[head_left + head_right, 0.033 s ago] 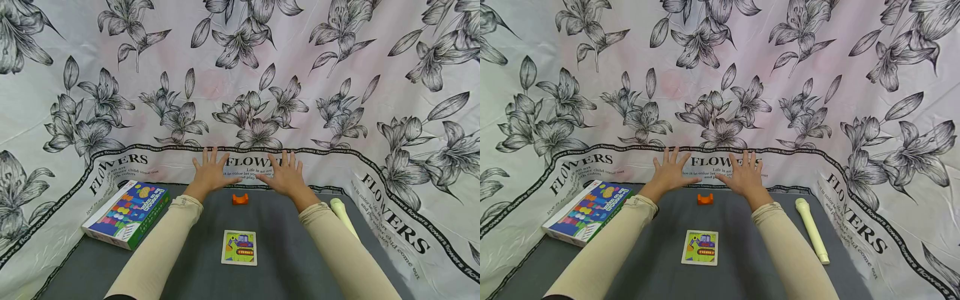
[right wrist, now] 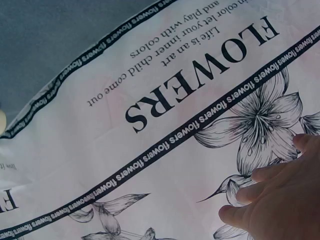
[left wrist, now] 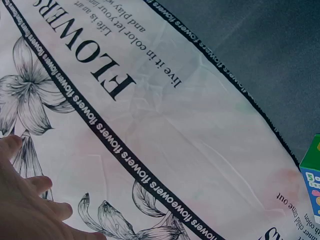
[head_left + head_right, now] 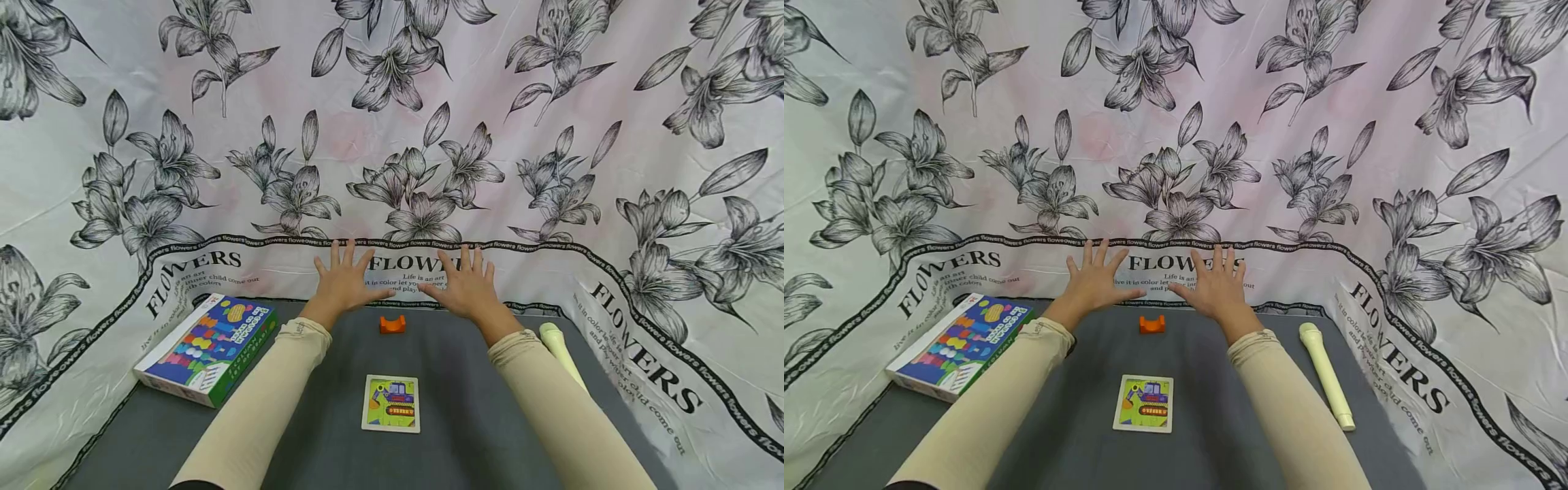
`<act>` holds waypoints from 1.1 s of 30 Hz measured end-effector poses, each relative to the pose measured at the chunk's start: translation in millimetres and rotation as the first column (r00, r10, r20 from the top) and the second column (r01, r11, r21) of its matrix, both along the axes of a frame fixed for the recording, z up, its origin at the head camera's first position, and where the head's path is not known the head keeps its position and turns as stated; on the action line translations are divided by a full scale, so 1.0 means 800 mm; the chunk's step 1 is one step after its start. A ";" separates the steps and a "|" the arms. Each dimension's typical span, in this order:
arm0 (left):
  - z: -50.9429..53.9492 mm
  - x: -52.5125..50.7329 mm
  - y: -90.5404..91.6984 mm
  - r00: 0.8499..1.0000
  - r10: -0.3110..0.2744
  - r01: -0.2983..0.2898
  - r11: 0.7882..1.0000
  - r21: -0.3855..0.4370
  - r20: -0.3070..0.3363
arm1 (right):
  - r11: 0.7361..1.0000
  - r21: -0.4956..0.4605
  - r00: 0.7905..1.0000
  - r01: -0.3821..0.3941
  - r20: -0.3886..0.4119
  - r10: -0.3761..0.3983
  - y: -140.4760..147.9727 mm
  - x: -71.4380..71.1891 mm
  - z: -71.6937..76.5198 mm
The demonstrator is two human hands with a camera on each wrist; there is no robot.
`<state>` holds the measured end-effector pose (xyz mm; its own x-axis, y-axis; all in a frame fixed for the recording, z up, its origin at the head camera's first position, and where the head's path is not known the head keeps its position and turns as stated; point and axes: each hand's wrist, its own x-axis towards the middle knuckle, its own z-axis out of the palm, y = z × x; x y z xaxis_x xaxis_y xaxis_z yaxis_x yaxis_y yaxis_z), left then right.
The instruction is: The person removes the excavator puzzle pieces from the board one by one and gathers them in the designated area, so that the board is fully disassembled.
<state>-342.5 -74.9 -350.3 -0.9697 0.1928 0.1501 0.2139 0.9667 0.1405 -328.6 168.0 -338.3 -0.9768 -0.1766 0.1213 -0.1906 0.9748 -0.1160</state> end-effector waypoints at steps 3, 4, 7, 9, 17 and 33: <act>-0.008 0.003 0.000 1.000 0.003 -0.004 1.000 0.010 0.021 | 1.000 0.002 1.000 -0.005 0.011 0.005 0.000 0.002 -0.006; -0.011 0.004 -0.001 1.000 0.003 -0.003 1.000 0.020 0.031 | 1.000 0.000 1.000 -0.009 0.013 0.009 0.000 0.002 -0.009; -0.023 0.007 -0.002 0.998 0.001 -0.004 0.999 0.041 0.068 | 1.000 -0.004 0.999 -0.030 0.029 0.030 0.001 0.006 -0.020; -0.032 0.009 -0.004 0.995 -0.005 0.000 0.999 0.054 0.098 | 0.999 -0.014 0.998 -0.048 0.035 0.049 0.001 0.007 -0.029; -0.102 0.020 -0.019 0.935 -0.135 0.139 0.990 0.012 0.329 | 0.997 -0.018 0.990 -0.073 0.119 0.075 0.002 0.009 -0.085; -0.189 0.050 -0.020 0.844 -0.189 0.190 0.981 0.049 0.502 | 0.990 -0.037 0.966 -0.138 0.214 0.143 -0.018 0.009 -0.155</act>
<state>-302.1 -91.1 -501.5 -0.8570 0.3803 -0.3478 0.2941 0.9151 0.2759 -321.6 153.9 -462.5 -0.9459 -0.3134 -0.0844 -0.2935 0.9369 -0.1900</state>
